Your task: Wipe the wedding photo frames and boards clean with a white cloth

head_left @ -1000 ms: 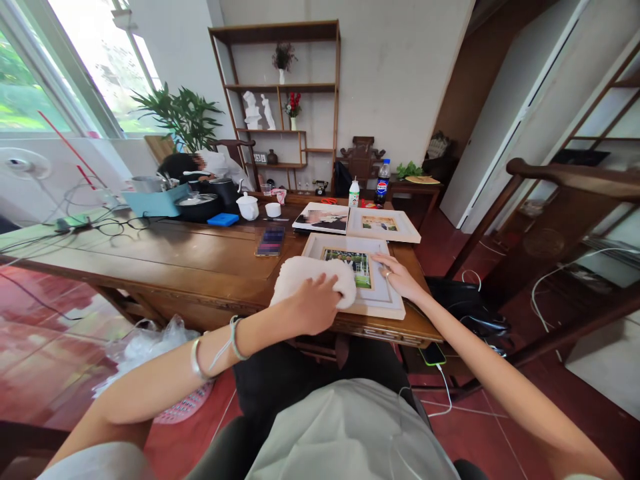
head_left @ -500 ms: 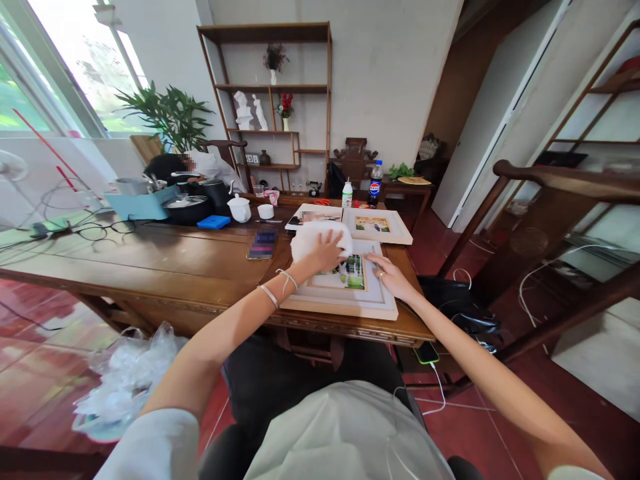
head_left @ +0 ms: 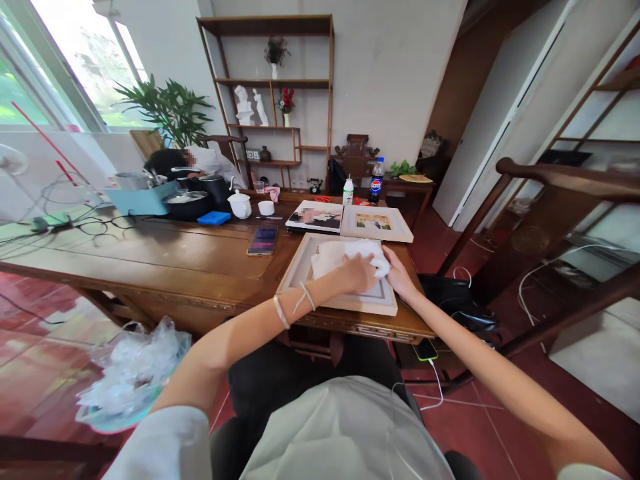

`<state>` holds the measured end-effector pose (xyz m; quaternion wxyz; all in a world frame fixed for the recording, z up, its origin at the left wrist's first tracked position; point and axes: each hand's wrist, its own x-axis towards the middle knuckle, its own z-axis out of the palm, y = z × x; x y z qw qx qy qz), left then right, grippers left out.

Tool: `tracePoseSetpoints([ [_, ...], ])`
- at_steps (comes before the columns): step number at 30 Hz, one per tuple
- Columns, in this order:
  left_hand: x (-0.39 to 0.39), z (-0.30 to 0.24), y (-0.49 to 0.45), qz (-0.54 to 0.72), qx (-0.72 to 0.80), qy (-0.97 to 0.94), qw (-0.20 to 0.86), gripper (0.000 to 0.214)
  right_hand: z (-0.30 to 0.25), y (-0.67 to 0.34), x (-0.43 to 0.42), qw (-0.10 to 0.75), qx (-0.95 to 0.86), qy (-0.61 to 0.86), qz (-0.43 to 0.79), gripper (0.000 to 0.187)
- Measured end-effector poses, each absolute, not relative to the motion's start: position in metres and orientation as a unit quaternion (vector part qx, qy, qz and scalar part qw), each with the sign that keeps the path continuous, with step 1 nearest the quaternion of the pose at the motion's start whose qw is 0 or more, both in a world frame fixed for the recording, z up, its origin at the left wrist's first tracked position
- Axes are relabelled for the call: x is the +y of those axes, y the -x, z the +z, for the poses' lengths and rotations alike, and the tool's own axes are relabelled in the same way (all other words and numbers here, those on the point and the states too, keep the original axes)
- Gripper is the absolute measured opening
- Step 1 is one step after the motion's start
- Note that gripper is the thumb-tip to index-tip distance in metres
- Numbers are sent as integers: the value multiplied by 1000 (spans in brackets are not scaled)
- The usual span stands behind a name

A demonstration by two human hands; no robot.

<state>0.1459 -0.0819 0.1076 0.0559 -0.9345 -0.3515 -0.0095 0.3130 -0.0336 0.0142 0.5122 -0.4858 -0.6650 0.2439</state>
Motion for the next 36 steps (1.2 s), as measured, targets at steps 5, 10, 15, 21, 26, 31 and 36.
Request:
tracePoseSetpoints([
  [5,-151,123,-107,68,-357,930,59,28,14,-314,-34,491,-687,491,214,51],
  [10,-160,134,-55,92,-444,889,56,41,18,-314,-36,473,-682,513,218,54],
  [15,-122,112,-11,12,-482,868,120,45,23,-309,-37,471,-668,507,273,76],
  [21,-109,76,-6,-61,-491,853,164,48,29,-300,-67,509,-563,536,370,89],
  [26,-112,68,-9,-103,-467,867,138,47,44,-279,-122,517,-461,504,516,77],
  [31,-108,74,-6,-140,-462,867,125,49,64,-268,-141,544,-382,492,562,67],
  [36,-102,78,4,-217,-471,843,142,39,72,-297,-150,569,-361,481,562,51],
])
